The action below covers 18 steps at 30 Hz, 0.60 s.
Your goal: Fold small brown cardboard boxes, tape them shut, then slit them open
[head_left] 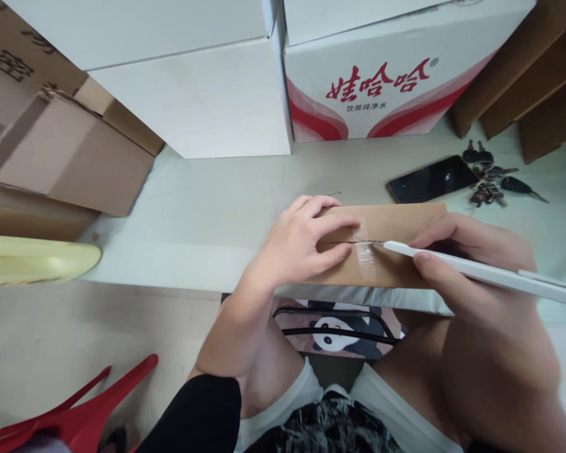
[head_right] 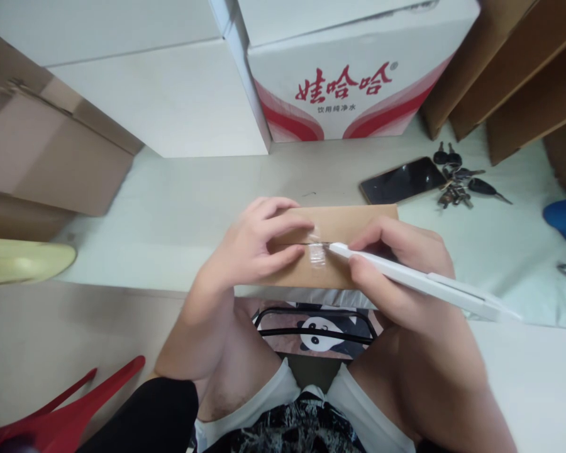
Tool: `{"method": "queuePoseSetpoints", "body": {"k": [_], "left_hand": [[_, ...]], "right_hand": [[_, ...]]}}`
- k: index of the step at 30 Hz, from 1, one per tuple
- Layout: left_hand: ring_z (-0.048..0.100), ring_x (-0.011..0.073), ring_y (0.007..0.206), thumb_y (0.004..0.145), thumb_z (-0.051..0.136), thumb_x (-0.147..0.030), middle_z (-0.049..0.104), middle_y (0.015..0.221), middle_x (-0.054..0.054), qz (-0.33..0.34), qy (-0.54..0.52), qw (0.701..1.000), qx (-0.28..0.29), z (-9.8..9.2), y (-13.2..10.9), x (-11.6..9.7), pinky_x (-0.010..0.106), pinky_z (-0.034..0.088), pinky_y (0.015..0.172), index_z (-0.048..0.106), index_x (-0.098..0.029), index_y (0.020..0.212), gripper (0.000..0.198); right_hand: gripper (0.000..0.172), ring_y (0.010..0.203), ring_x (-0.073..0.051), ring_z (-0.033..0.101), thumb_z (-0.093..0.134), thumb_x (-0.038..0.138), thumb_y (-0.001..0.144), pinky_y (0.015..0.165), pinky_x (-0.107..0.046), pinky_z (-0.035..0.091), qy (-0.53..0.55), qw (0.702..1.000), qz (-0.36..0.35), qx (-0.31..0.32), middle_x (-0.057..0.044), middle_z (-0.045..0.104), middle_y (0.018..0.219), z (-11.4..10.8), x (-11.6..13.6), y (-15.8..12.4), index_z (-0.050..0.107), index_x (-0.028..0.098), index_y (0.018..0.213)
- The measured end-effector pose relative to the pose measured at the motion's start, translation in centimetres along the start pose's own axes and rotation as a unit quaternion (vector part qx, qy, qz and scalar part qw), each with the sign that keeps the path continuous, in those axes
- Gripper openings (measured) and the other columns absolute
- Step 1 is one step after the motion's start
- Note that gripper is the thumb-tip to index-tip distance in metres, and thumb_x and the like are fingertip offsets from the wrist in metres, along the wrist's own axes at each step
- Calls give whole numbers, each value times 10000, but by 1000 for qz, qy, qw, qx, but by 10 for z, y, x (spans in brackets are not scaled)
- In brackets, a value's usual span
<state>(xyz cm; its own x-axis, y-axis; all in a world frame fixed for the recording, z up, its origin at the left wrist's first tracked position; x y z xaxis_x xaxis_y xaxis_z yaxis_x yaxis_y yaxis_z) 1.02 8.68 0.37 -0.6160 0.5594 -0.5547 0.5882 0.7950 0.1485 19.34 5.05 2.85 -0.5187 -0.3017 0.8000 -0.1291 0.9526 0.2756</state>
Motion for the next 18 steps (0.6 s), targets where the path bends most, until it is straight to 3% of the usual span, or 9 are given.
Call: {"method": "queuePoseSetpoints", "body": {"k": [4, 9, 13, 15, 18], "left_hand": [[590, 279, 1229, 947, 609, -401, 636, 1373, 90, -1, 0, 1000, 5, -1, 1, -1, 465, 478, 1096, 734, -281, 1240, 340], [582, 281, 1280, 945, 634, -379, 636, 1375, 99, 5, -45, 999, 7, -5, -1, 3, 475, 457, 1150, 672, -254, 1312, 390], [615, 250, 1254, 917, 673, -325, 640, 1322, 103, 22, -119, 991, -58, -23, -6, 9, 442, 490, 1131, 656, -237, 1272, 367], [624, 246, 1239, 894, 686, -310, 644, 1302, 99, 20, -131, 987, -86, -32, -9, 12, 432, 509, 1111, 660, -238, 1243, 357], [617, 259, 1263, 867, 708, -335, 645, 1323, 97, 19, -144, 987, -67, -35, -12, 16, 444, 510, 1121, 655, -251, 1248, 394]], "right_hand": [[88, 484, -101, 512, 677, 275, 834, 436, -238, 349, 0, 1000, 6, 16, 51, 633, 602, 1, -2, -1, 654, 251, 753], [94, 538, -120, 508, 683, 270, 798, 467, -272, 335, 67, 994, 75, -36, 32, 614, 619, -3, -5, -8, 660, 252, 708], [8, 557, -152, 526, 680, 253, 717, 481, -315, 333, 136, 972, 115, -154, -5, 618, 628, -18, -5, -11, 686, 250, 722], [64, 501, -161, 514, 688, 282, 663, 447, -342, 321, 184, 950, 102, -233, -12, 593, 590, -30, -5, -11, 689, 253, 721], [189, 443, -145, 464, 753, 337, 565, 389, -344, 274, 222, 918, 100, -313, 8, 584, 633, -42, -14, -9, 638, 295, 709]]}}
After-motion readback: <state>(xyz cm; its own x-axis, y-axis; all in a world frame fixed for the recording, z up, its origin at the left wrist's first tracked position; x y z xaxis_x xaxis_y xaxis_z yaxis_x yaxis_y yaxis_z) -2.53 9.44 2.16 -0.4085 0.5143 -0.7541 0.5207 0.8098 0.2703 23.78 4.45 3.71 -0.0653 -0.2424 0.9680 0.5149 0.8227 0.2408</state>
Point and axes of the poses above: each hand's wrist, its own y-axis towards the middle knuckle, its own z-axis out of the palm, x = y × z, the point moved 8 cm from there along y, towards the middle knuckle
